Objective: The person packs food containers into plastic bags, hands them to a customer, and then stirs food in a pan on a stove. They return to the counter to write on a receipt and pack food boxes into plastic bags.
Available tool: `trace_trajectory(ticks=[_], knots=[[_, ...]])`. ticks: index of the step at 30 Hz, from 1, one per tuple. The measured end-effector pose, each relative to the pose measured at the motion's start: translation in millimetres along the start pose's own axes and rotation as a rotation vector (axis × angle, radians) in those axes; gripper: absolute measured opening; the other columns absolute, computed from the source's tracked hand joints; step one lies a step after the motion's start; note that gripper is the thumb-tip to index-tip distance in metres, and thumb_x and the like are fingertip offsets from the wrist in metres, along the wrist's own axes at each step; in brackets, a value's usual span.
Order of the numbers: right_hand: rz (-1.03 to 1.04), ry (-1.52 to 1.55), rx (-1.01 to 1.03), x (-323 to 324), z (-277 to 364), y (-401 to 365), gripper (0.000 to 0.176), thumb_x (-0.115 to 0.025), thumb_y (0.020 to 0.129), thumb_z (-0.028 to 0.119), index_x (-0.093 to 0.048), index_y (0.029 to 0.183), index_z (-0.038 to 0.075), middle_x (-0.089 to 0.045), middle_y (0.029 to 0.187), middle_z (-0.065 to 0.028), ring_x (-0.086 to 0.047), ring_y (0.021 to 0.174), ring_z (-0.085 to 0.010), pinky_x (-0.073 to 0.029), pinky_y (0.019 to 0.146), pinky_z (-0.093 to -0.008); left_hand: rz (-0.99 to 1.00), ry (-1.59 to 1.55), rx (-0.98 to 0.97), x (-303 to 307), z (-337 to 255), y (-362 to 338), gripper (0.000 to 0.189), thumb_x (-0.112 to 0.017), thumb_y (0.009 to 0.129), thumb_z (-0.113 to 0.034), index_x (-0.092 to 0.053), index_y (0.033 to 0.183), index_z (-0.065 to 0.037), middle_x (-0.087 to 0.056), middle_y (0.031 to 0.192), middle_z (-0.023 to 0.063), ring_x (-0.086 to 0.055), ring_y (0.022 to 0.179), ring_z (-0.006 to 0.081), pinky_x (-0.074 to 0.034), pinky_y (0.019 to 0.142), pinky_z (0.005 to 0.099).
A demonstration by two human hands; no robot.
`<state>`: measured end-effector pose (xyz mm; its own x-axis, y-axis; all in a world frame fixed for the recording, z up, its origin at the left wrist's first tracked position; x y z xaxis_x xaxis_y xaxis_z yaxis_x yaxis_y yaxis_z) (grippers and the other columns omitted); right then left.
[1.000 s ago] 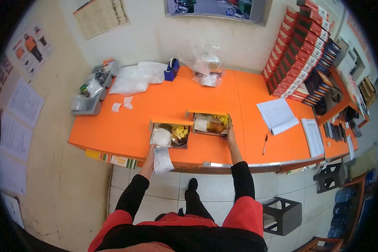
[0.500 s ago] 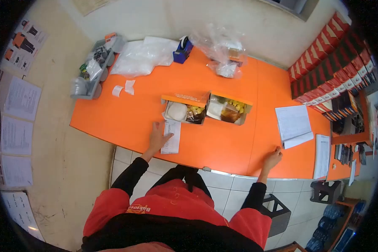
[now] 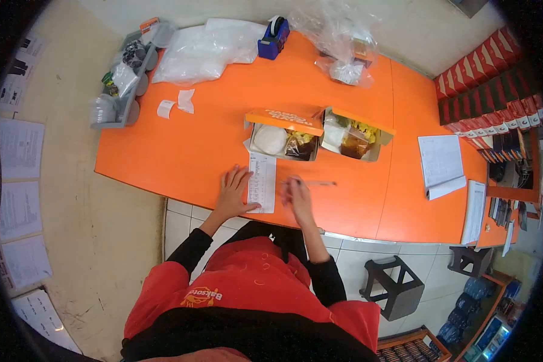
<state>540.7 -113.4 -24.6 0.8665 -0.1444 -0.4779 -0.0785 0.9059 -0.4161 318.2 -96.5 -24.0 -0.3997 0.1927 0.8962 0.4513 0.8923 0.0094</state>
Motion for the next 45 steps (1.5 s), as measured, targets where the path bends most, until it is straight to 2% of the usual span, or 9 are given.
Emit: trace_trajectory(ticks=[3,6,17,21,33,36,37,40,45], knots=[[-0.001,-0.664,0.548,-41.6,-14.3,46.2,0.014,-0.056,0.084,0.011,-0.060,0.089,-0.001,-0.058,0.075,-0.0077,-0.055,0.064,-0.0167,-0.045,0.057,-0.0254,0.005,0.006,-0.012,-1.2,3.0,0.0,0.094,-0.069,0.056,-0.055,-0.034,0.129,-0.007,-0.029,0.136,0.0112,-0.017,0.131,0.0301,-0.008,0.102,0.0532],[0.093,-0.851,0.691,-51.4,-20.2,65.4,0.013,-0.057,0.080,0.006,-0.060,0.089,-0.003,-0.062,0.083,-0.0135,-0.060,0.073,-0.0238,-0.048,0.064,-0.0286,-0.003,-0.008,-0.010,-2.4,4.7,-0.3,0.099,-0.070,0.053,-0.057,-0.034,0.129,-0.006,-0.029,0.136,0.0112,-0.016,0.131,0.0297,-0.007,0.103,0.0536],[0.040,-0.988,0.500,-48.8,-25.8,26.7,0.012,-0.057,0.079,0.006,-0.062,0.087,-0.001,-0.061,0.089,-0.0146,-0.059,0.080,-0.0288,-0.048,0.072,-0.0324,0.020,-0.003,-0.042,0.3,6.5,-0.7,0.106,-0.069,0.049,-0.063,-0.034,0.128,-0.002,-0.029,0.135,0.0107,-0.014,0.132,0.0288,-0.005,0.101,0.0581],[0.347,-1.033,0.504,-49.7,-28.9,-5.1,0.011,-0.060,0.078,0.006,-0.061,0.086,-0.001,-0.062,0.087,-0.0132,-0.059,0.079,-0.0271,-0.047,0.070,-0.0323,-0.020,-0.009,-0.054,-2.9,7.7,-0.3,0.107,-0.069,0.048,-0.063,-0.034,0.128,-0.002,-0.028,0.136,0.0111,-0.013,0.132,0.0287,-0.004,0.101,0.0592],[-0.491,-1.548,0.672,94.8,52.4,-16.7,0.037,-0.050,0.074,0.001,-0.052,0.110,0.006,-0.051,0.096,-0.0120,-0.048,0.093,-0.0285,-0.040,0.079,-0.0358,-0.031,-0.061,0.044,4.1,6.9,3.9,0.108,-0.071,0.049,-0.060,-0.028,0.130,-0.001,-0.025,0.137,0.0132,-0.011,0.131,0.0333,0.002,0.100,0.0602],[-0.569,-1.198,0.760,67.7,58.4,1.6,0.035,-0.050,0.080,0.002,-0.049,0.116,0.004,-0.052,0.097,-0.0135,-0.048,0.093,-0.0299,-0.041,0.080,-0.0372,-0.448,-0.172,0.086,4.5,25.3,56.0,0.104,-0.072,0.055,-0.054,-0.026,0.130,0.000,-0.019,0.139,0.0122,-0.006,0.132,0.0339,0.004,0.099,0.0608],[-0.492,-1.061,0.724,43.0,71.9,8.6,0.035,-0.050,0.082,0.003,-0.047,0.117,0.003,-0.052,0.098,-0.0147,-0.049,0.092,-0.0310,-0.042,0.079,-0.0373,-0.540,-0.098,0.153,23.4,14.4,80.7,0.075,-0.069,0.068,-0.038,-0.035,0.125,-0.002,-0.035,0.131,0.0165,-0.027,0.125,0.0348,-0.019,0.099,0.0551],[-0.489,-1.094,0.873,-5.2,99.3,49.6,0.033,-0.050,0.083,0.005,-0.047,0.115,0.001,-0.054,0.095,-0.0182,-0.054,0.083,-0.0332,-0.044,0.070,-0.0374,-0.291,-0.595,0.142,36.5,42.4,159.2,0.043,-0.059,0.079,-0.023,-0.046,0.114,-0.002,-0.055,0.106,0.0204,-0.052,0.101,0.0355,-0.042,0.083,0.0431],[-0.564,-1.252,0.736,0.0,122.1,70.5,0.013,-0.049,0.084,0.005,-0.052,0.094,-0.002,-0.057,0.075,-0.0220,-0.057,0.064,-0.0370,-0.045,0.053,-0.0421,-0.214,-0.381,0.143,71.3,47.7,198.3,0.022,-0.047,0.084,-0.011,-0.054,0.101,0.001,-0.060,0.081,0.0225,-0.059,0.073,0.0361,-0.045,0.062,0.0413]])
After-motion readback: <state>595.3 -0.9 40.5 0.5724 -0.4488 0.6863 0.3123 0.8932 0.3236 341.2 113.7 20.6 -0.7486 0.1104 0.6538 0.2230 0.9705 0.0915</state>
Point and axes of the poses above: each hand's wrist, its own y-axis towards the middle knuckle, its own x-axis out of the back of the hand, z = x × y, the point moved 1 cm from there along y, towards the middle knuckle
